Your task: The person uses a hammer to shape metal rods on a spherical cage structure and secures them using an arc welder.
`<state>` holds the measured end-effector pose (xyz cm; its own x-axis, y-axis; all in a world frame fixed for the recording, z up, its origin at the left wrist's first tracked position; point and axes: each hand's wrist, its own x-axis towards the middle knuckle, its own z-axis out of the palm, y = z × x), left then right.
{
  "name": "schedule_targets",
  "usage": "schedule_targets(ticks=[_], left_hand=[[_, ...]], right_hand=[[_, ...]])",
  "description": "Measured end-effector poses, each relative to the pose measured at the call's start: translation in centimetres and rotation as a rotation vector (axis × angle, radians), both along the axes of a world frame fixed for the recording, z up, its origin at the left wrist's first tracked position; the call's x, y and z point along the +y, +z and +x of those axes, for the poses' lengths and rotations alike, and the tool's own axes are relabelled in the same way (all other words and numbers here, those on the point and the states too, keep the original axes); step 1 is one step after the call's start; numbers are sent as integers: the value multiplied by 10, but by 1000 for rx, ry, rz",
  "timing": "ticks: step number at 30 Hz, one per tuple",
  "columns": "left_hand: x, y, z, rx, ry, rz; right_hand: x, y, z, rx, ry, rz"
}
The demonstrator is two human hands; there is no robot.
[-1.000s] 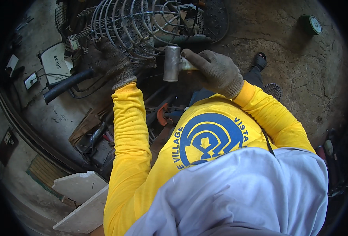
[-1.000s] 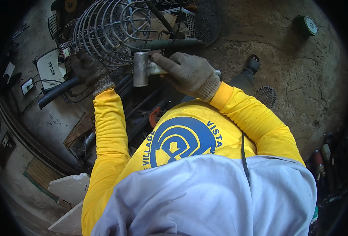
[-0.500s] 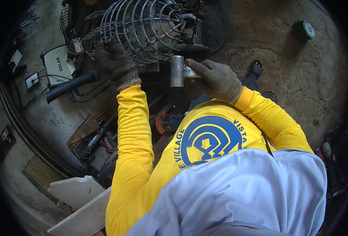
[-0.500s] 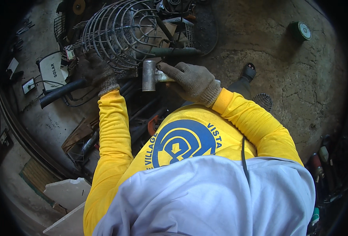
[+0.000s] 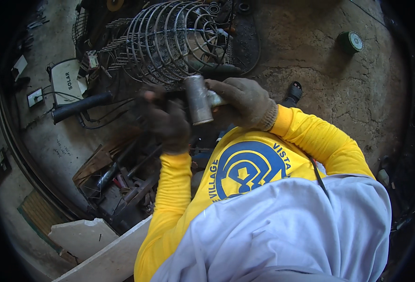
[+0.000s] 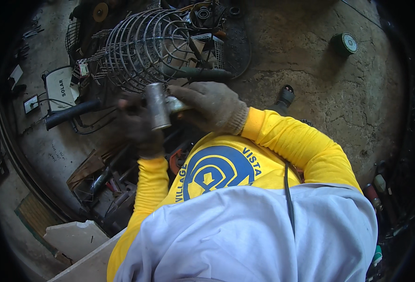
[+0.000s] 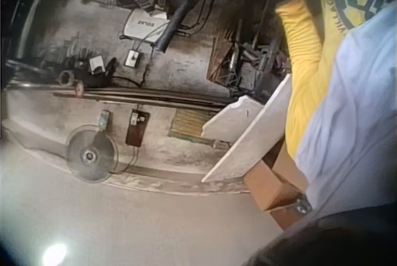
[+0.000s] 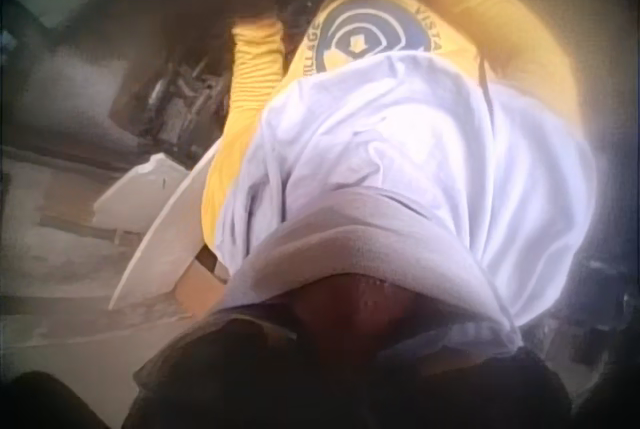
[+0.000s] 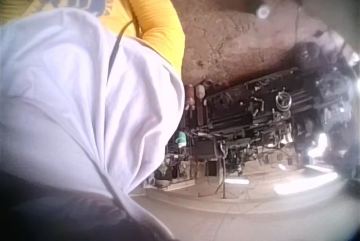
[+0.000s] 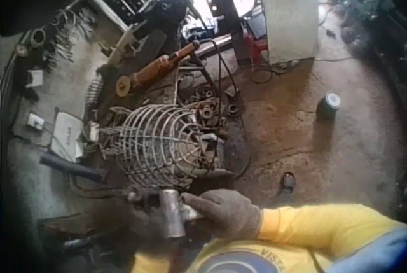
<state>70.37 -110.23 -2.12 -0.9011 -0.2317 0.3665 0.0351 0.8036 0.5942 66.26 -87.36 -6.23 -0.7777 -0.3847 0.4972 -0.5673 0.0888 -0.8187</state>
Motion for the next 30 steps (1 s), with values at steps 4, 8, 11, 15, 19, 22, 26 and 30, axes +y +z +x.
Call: schedule_targets(ticks=[4,8,11,15,19,22,26,30], left_hand=[[32,-12,37,-271,-86,288],[35,-19,45,-240,-78,415],[18,-18,58,-67,34,492],[-29,4,49,-131,248,820],[-75,38,24,-297,481,638],[-120,37,9,-426,591,291],[-168,30,-21,-469,518,56],[-177,46,-57,-569,628,34]], right_hand=[[-35,34,-5,89,22,-146],[-62,59,-1,103,83,-108],[-67,66,-3,48,192,17],[-25,42,-8,-251,351,243],[44,-25,1,-552,104,447],[95,-69,13,-768,-100,695],[140,-92,29,-788,-187,895],[144,-88,33,-910,-199,882]])
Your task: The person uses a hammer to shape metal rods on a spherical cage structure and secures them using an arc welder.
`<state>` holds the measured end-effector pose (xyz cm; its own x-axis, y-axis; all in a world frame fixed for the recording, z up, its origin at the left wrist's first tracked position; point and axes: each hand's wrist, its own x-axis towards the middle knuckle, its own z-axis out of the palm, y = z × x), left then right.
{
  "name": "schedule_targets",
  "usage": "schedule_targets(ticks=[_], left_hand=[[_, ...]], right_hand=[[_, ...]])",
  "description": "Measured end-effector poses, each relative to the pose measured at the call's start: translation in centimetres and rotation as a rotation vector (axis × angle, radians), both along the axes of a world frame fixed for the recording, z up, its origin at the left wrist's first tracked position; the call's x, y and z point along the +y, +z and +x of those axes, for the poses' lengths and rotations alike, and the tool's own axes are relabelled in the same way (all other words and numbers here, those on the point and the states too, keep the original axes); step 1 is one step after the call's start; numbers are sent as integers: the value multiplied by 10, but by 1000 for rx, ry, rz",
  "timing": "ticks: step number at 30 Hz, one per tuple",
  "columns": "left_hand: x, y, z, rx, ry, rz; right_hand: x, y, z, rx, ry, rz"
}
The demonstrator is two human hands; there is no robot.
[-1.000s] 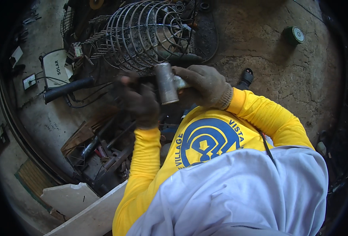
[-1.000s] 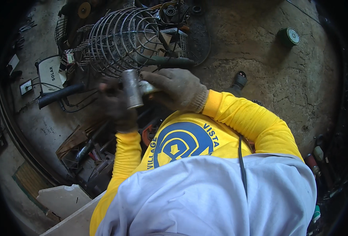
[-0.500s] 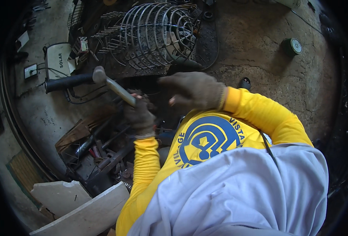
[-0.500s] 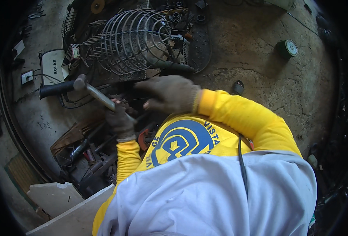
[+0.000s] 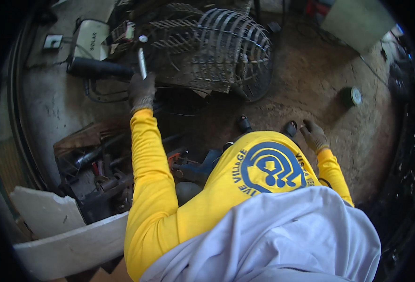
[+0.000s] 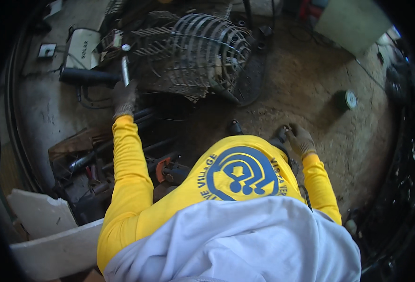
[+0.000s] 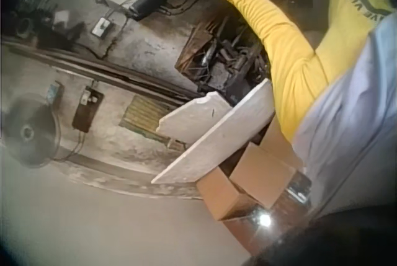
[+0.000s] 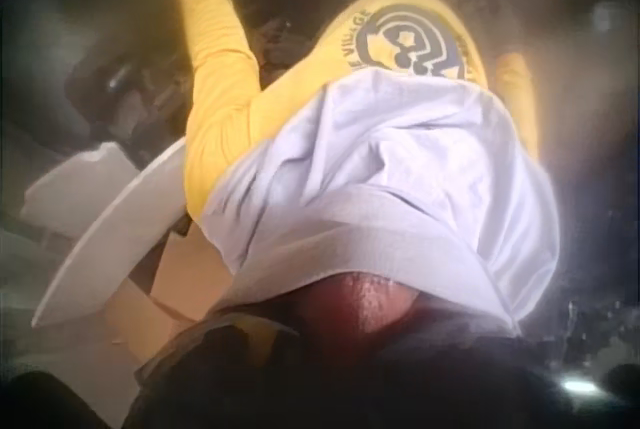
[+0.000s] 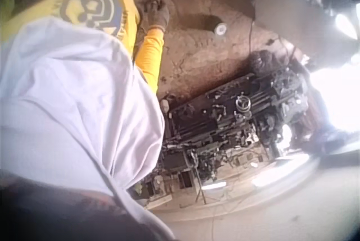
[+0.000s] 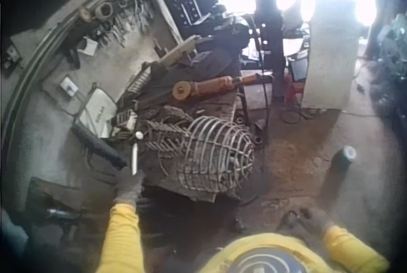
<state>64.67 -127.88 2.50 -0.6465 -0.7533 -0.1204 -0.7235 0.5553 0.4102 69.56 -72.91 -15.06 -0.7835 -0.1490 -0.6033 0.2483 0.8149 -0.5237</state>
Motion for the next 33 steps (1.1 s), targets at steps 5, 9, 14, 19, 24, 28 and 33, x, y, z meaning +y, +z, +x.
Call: schedule_targets(ticks=[5,9,14,19,24,28,33], left_hand=[[-35,-20,-22,-127,38,-96],[-50,-22,-34,-175,-6,-175],[-64,-39,-51,-200,-146,-271],[-96,-53,-43,-153,-230,-349],[-79,-34,-35,-92,-287,-379],[-67,-30,-19,150,-354,-378],[-36,-31,8,424,-354,-324]], right_hand=[[2,-17,6,90,9,0],[-5,-5,2,37,20,62],[-4,-11,-1,52,21,113],[-40,3,-9,54,17,119],[-57,6,-4,14,-59,113],[-71,8,3,67,-90,119],[-68,-8,-37,175,-387,-187]])
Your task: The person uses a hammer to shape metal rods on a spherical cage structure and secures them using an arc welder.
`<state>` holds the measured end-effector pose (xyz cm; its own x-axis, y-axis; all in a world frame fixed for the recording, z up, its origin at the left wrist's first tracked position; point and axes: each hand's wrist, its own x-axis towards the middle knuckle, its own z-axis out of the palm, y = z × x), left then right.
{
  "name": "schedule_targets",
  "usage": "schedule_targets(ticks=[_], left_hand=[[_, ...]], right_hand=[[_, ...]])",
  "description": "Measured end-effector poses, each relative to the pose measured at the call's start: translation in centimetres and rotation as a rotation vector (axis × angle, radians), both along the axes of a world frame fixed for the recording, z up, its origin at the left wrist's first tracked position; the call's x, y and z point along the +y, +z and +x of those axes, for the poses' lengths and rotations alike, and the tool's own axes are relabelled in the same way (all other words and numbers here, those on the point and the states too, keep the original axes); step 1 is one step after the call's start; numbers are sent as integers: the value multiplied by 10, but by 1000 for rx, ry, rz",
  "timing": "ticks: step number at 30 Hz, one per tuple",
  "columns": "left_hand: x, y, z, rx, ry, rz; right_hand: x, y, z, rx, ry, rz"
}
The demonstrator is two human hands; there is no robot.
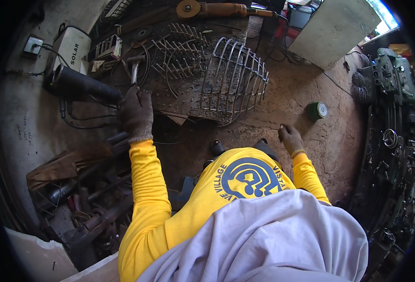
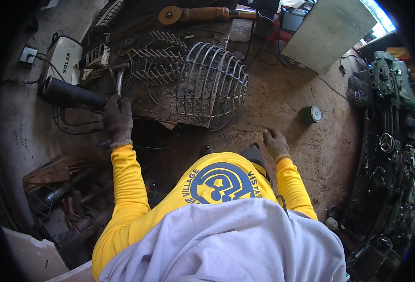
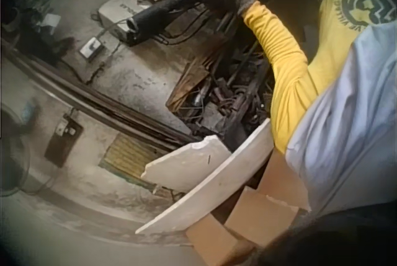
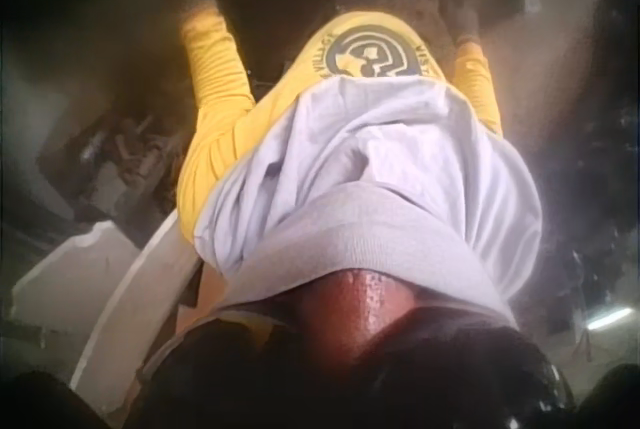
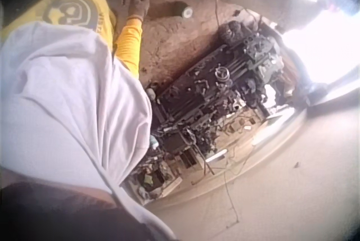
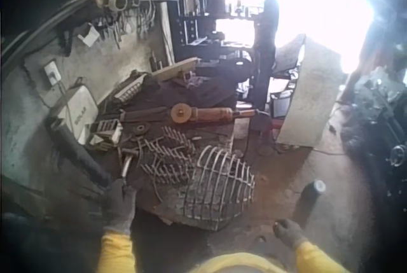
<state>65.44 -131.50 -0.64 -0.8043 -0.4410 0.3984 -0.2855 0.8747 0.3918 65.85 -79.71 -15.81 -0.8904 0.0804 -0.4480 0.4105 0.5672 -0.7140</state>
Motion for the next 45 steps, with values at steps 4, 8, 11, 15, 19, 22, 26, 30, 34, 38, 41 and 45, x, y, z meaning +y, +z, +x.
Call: schedule_targets(ticks=[4,8,11,15,19,22,26,30,34,38,41,45], left_hand=[[32,-7,15,146,-111,86],[54,-10,35,158,-126,51],[77,-10,53,112,-86,102],[107,-2,82,74,-10,63],[140,-1,102,27,77,72],[158,-1,106,38,89,125],[178,15,95,48,93,152],[203,35,71,180,13,280],[240,55,35,206,-253,379],[293,94,-34,78,-320,605],[302,87,-55,68,-216,759],[290,79,-58,133,-104,981]], right_hand=[[-30,57,-89,260,-66,-191],[-99,129,-198,554,168,-206],[-135,145,-276,766,475,126],[-193,143,-331,717,648,438],[-213,126,-357,600,802,726],[-209,128,-363,594,839,711],[-189,144,-366,525,990,620],[-110,98,-371,1076,1559,444],[-71,175,-246,71,766,-392],[-71,196,-182,180,830,-585],[-81,213,-160,361,871,-562],[-76,208,-176,572,977,-547]])
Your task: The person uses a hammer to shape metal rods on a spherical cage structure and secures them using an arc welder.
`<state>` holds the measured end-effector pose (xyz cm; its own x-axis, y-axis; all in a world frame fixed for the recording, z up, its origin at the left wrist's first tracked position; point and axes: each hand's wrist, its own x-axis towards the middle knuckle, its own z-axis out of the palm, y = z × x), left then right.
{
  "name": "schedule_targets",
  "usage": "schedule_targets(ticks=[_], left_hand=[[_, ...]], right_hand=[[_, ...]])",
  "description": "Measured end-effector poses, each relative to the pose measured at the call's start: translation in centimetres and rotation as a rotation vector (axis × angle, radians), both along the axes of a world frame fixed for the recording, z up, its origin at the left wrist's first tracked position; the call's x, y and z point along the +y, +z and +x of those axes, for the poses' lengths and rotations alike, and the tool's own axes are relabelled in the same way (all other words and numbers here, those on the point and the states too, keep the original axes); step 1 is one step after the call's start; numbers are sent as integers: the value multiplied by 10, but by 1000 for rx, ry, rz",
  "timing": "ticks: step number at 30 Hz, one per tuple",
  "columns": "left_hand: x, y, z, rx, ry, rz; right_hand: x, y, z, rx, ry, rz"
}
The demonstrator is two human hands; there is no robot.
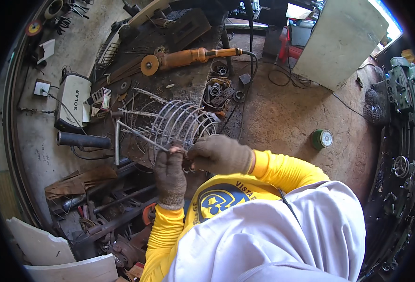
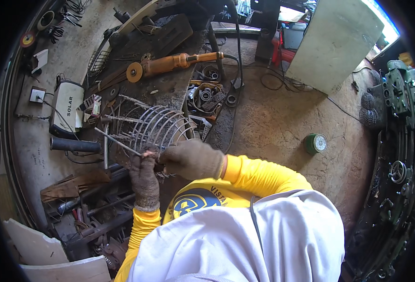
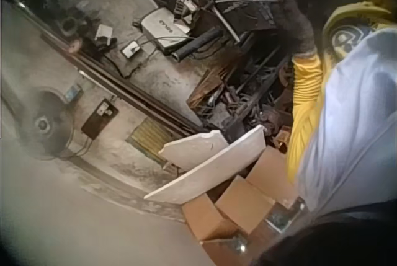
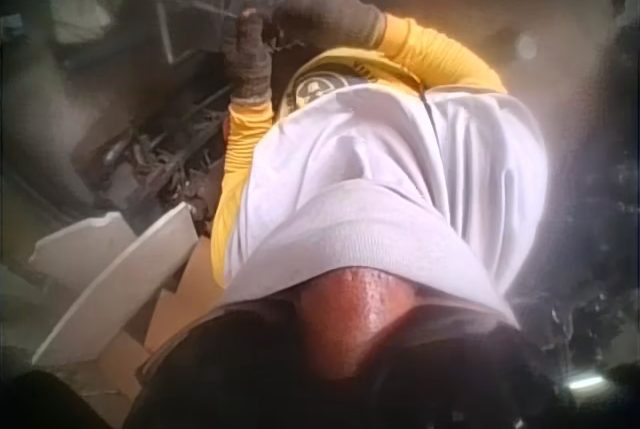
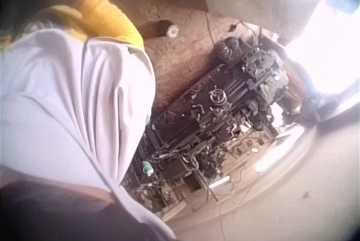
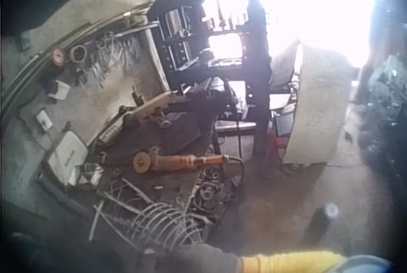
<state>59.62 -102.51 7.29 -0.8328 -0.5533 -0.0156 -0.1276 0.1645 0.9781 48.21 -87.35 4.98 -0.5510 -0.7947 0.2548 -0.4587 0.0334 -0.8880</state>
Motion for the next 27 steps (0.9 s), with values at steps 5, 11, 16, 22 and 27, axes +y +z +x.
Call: schedule_targets(ticks=[5,11,16,22,27], left_hand=[[-49,-32,7,120,247,8],[-66,-50,1,34,233,266],[-58,-59,-3,42,260,38],[-71,-70,11,18,270,-43],[-60,-55,-4,50,250,-34]], right_hand=[[23,7,-153,-81,-566,-298],[48,-67,-410,93,-1100,321],[32,-87,-486,-26,-1196,491],[9,-91,-519,-59,-1162,492],[1,-100,-516,54,-1315,339]])
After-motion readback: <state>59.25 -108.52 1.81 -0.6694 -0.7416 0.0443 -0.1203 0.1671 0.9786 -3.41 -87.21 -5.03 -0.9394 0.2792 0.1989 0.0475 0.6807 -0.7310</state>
